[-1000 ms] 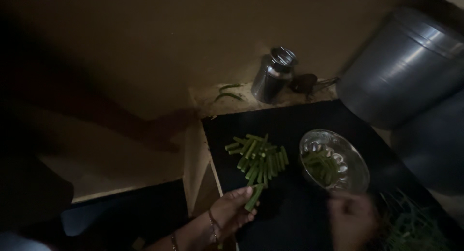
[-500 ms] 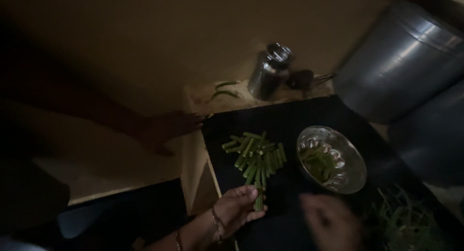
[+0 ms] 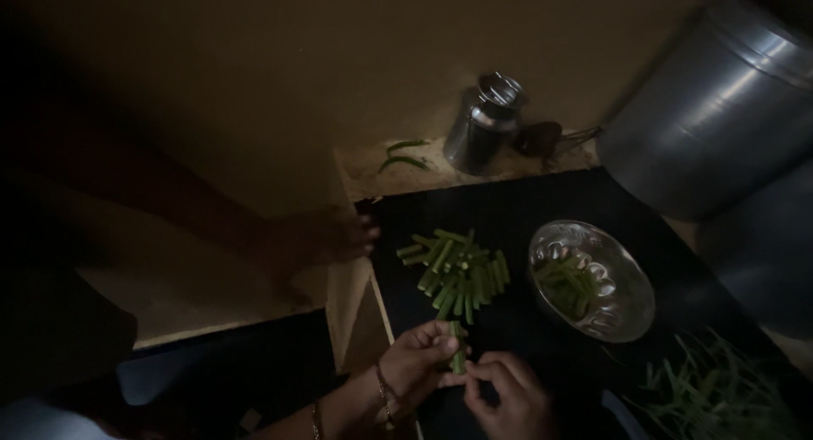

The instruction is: The person peels and cuts green drumsticks into segments on a floor-level workspace with a knife and by hand, placing the pieces into a metal bowl.

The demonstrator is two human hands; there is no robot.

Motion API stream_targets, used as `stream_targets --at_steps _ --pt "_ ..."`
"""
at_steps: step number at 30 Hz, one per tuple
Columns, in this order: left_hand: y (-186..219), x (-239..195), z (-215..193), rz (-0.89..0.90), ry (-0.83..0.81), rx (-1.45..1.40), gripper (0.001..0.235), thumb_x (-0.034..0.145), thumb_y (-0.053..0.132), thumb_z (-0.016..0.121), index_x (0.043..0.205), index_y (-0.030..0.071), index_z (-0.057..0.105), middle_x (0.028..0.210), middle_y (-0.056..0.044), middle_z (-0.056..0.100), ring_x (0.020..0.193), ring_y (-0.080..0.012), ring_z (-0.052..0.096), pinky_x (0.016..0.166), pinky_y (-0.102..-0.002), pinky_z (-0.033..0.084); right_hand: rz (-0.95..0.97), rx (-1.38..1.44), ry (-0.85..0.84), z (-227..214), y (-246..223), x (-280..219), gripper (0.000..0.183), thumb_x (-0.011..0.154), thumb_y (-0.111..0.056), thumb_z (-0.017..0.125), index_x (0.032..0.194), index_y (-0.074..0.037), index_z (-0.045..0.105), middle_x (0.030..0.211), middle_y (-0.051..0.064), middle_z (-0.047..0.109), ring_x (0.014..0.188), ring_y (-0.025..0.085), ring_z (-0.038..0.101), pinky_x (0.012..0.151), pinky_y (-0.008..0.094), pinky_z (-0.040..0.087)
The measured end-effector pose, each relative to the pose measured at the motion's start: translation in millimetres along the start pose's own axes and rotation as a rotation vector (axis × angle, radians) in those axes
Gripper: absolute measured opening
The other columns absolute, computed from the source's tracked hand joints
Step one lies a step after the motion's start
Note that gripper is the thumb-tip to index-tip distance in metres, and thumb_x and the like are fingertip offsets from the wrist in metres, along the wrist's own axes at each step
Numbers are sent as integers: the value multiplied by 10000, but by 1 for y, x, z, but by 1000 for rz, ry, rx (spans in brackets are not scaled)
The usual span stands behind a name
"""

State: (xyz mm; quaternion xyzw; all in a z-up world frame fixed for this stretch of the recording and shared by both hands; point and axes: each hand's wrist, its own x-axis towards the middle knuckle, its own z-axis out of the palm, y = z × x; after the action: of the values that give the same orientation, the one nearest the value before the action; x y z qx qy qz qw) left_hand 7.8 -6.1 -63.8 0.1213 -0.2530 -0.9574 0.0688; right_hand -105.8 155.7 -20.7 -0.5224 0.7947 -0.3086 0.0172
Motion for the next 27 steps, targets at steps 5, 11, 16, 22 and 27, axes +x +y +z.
stream_targets --at_steps 5,11,16,22,27 --pt "-3 2 -6 14 10 102 95 1015 133 672 1091 113 618 980 -40 693 945 -174 709 909 -431 635 57 -102 -33 5 1 -3 174 790 -185 807 923 -126 711 922 93 709 858 230 763 698 396 631" --pt "-17 13 -15 16 62 105 228 968 119 719 1174 65 638 968 -60 718 919 -192 718 802 -389 632 121 -214 -80 7 -2 -5 131 878 -250 719 843 -145 648 774 97 668 742 235 731 636 394 590" --pt "-3 5 -10 -63 -18 151 318 994 197 711 1276 58 657 997 -70 722 943 -181 707 814 -341 619 173 -116 -133 8 7 0 157 796 -251 748 810 -161 620 714 88 650 661 234 707 610 391 558" --pt "-4 5 -5 2 -201 227 371 1017 227 747 1313 20 659 961 -111 716 834 -223 666 756 -356 563 151 39 305 -8 35 -3 194 732 -96 762 839 -79 601 809 103 683 721 210 727 644 376 586" --pt "15 0 -3 -191 -52 97 309 992 227 713 1266 91 667 1027 -68 721 965 -203 718 876 -359 618 602 -128 528 -68 115 -23 173 836 -38 729 973 -75 630 908 108 690 799 213 701 734 395 595"
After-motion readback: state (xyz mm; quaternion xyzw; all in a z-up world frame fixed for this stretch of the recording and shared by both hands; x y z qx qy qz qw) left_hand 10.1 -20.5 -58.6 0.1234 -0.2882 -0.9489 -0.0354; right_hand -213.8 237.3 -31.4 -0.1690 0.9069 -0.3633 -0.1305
